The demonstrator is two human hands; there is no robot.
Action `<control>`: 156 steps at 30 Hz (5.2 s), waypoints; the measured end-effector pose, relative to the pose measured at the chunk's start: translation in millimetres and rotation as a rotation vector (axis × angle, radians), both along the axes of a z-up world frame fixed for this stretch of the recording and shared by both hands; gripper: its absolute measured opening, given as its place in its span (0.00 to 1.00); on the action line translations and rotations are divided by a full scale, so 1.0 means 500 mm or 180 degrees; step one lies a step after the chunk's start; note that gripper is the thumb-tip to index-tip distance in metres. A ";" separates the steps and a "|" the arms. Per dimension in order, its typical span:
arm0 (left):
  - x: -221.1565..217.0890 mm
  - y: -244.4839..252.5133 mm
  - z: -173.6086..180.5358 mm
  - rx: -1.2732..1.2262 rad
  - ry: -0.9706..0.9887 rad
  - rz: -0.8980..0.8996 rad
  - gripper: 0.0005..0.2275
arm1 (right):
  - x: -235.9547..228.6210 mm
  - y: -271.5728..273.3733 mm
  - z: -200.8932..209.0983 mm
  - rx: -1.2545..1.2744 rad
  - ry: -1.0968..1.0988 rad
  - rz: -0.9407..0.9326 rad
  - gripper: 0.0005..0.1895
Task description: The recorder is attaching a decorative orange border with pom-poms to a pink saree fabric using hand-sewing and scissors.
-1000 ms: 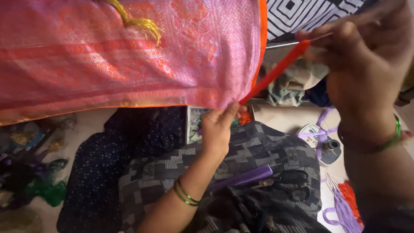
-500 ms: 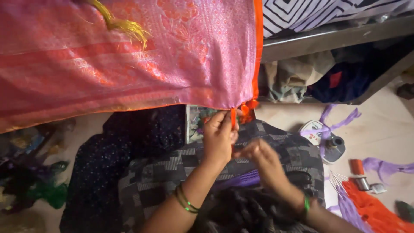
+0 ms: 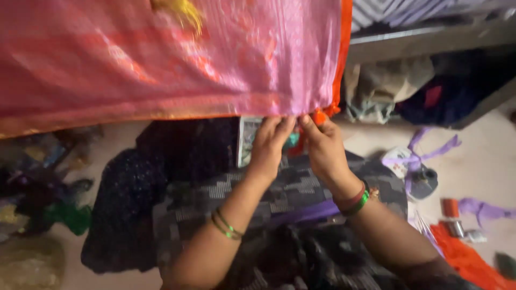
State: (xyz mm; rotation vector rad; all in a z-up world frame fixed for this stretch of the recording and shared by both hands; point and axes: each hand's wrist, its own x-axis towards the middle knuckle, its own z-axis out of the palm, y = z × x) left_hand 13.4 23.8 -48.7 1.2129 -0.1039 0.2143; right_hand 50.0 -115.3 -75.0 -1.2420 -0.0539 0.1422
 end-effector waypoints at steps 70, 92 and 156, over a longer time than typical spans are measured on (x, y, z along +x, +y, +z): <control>-0.011 0.010 -0.028 0.1171 -0.0366 0.0547 0.15 | -0.012 0.019 0.083 0.0293 0.0306 0.0629 0.09; 0.084 0.003 -0.025 0.0176 -0.0016 -0.0312 0.10 | -0.029 0.088 0.414 -0.2295 -0.3664 -0.0907 0.08; 0.043 -0.002 -0.009 -0.1890 0.0861 -0.0130 0.06 | -0.056 -0.405 0.106 0.1839 -0.1100 -0.0939 0.04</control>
